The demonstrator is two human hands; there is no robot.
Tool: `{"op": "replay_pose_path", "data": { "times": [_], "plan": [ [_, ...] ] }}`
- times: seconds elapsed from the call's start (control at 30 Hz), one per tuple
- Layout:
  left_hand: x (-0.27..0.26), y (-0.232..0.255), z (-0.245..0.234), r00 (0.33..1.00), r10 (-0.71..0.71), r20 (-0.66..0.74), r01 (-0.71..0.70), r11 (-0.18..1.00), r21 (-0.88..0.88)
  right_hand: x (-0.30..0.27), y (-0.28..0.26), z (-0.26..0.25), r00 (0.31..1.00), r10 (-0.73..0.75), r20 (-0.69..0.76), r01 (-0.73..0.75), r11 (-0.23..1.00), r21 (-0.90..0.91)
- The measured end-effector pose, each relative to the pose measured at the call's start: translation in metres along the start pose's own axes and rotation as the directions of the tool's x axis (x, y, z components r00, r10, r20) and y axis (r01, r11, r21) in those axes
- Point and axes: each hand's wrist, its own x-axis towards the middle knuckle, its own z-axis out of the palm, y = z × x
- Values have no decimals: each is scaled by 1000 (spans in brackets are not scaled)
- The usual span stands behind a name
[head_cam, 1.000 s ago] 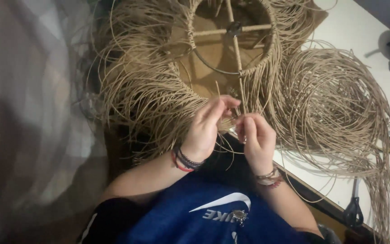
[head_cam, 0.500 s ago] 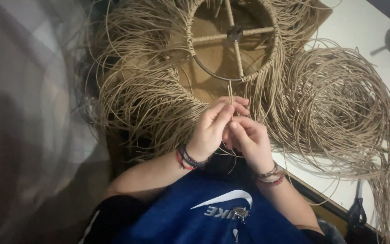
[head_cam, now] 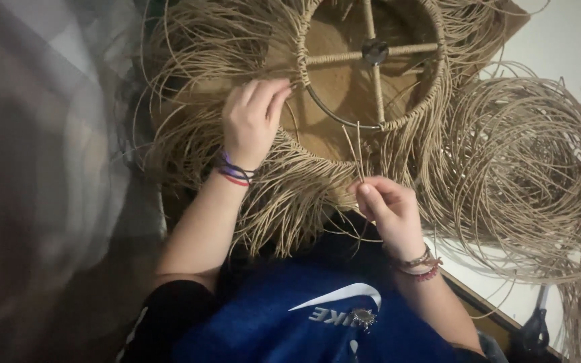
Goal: Weaving and tying natural fibers onto a circular frame to create a decorative lampshade.
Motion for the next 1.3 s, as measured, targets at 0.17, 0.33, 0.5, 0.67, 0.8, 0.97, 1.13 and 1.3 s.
{"op": "replay_pose_path", "data": {
  "times": [0.17,0.33,0.5,0.67,0.8,0.97,1.13,1.3],
  "plan": [
    [-7,1,8,999,-11,34,10,1000,3,13,-5,4,1000,0,-4,-1,1000,-18],
    [-19,-6,13,997,9,81,-12,999,34,21,-5,6,1000,7,15,-6,1000,-9],
    [-38,29,-23,982,-185,43,186,982,-19,24,-8,0,995,26,94,-26,1000,0],
    [-4,136,-51,840,-342,422,543,533,-649,22,-25,4,987,7,159,-7,1000,1],
    [8,168,-56,736,-322,596,663,161,-731,8,-17,-5,978,17,210,-30,998,55],
    [-11,127,-42,769,-440,464,503,-33,-864,-26,-30,-39,975,30,221,9,985,-172],
    [3,61,-82,989,-146,22,147,965,-216,-65,-39,-86,982,108,156,-12,855,-519],
    [2,117,-96,850,-227,476,-27,882,470,-77,-39,-85,971,-55,232,202,709,-676]
  ]
}}
